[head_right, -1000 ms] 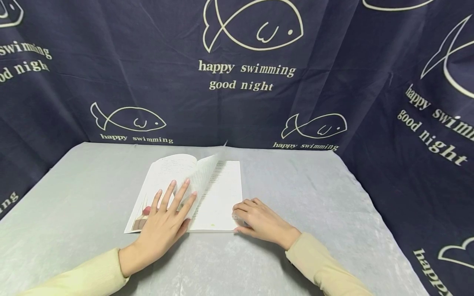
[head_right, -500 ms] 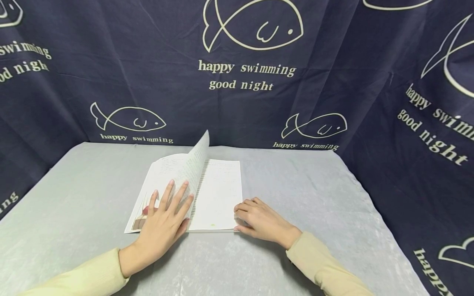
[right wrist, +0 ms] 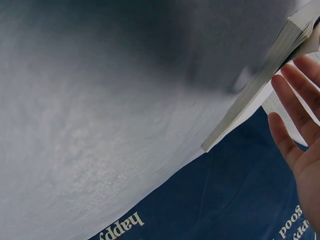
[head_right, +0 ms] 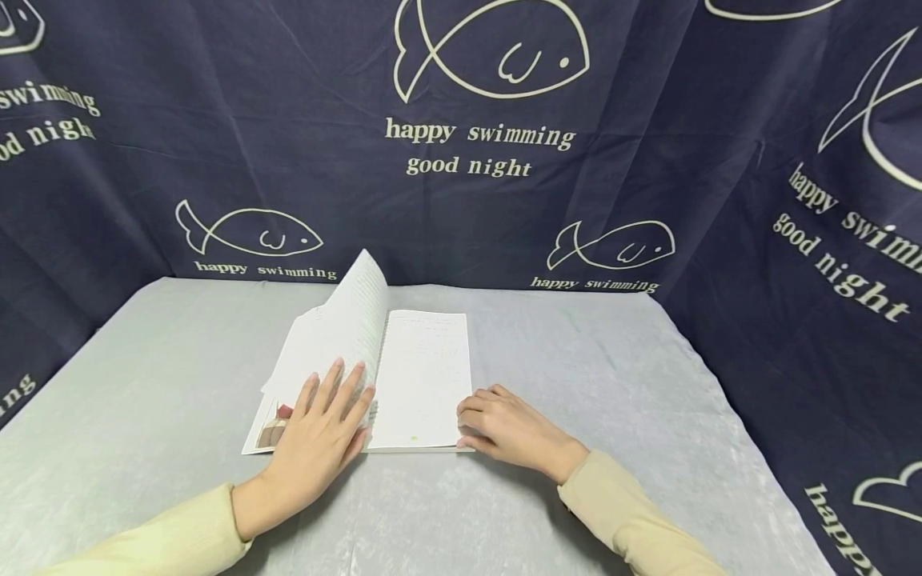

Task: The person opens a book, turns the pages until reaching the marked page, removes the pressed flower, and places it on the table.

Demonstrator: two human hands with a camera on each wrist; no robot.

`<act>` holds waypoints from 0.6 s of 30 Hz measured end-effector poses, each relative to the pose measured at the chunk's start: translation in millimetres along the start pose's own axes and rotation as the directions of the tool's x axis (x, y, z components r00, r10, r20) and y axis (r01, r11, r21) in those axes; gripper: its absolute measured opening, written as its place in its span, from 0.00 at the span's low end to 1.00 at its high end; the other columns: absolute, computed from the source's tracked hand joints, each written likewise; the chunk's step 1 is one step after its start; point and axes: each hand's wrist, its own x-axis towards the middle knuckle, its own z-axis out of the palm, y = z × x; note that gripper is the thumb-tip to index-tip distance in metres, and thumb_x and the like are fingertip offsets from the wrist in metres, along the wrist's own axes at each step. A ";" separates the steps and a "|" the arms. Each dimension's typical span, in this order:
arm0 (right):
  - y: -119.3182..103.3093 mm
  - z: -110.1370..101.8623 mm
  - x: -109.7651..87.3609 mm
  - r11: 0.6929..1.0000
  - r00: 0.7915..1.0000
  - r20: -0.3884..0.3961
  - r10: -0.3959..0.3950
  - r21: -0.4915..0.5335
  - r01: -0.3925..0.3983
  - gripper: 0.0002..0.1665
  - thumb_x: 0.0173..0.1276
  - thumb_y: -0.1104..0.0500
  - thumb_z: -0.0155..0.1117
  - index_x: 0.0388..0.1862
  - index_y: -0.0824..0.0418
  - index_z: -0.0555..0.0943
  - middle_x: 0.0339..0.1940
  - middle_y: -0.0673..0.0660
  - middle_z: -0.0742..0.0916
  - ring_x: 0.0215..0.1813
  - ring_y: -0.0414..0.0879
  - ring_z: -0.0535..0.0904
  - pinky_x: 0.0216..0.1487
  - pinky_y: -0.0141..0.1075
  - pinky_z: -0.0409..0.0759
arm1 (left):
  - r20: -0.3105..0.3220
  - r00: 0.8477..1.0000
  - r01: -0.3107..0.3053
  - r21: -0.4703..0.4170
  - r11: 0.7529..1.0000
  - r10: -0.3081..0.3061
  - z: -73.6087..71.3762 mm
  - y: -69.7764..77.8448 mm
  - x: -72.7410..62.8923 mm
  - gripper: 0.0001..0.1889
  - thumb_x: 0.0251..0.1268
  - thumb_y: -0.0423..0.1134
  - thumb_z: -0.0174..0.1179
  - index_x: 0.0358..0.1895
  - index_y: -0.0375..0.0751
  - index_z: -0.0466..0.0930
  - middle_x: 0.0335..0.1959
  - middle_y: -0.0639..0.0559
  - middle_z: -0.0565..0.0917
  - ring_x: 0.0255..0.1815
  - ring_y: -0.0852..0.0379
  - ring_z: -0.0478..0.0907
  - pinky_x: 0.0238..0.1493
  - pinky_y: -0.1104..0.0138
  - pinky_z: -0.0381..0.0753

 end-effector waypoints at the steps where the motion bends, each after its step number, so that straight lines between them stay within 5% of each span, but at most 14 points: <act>1: 0.4 0.1 -0.3 1.000 1.000 -0.001 -0.004 -0.003 0.004 0.09 0.56 0.50 0.65 0.31 0.54 0.81 0.39 0.48 0.84 0.43 0.40 0.77 0.47 0.36 0.73 | 0.011 1.000 -0.001 -0.001 1.000 0.001 -0.4 0.1 -0.2 0.24 0.57 0.50 0.52 0.55 0.42 0.74 0.65 0.41 0.67 0.67 0.40 0.61 0.63 0.49 0.61; 18: 0.8 -2.2 1.6 1.000 0.998 -0.060 -0.023 0.014 0.024 0.08 0.52 0.64 0.64 0.33 0.58 0.81 0.34 0.47 0.84 0.40 0.39 0.78 0.47 0.34 0.73 | 0.187 0.982 0.001 -0.082 0.997 0.014 -2.7 1.7 -2.2 0.22 0.64 0.50 0.49 0.55 0.39 0.73 0.62 0.38 0.69 0.63 0.38 0.65 0.60 0.49 0.65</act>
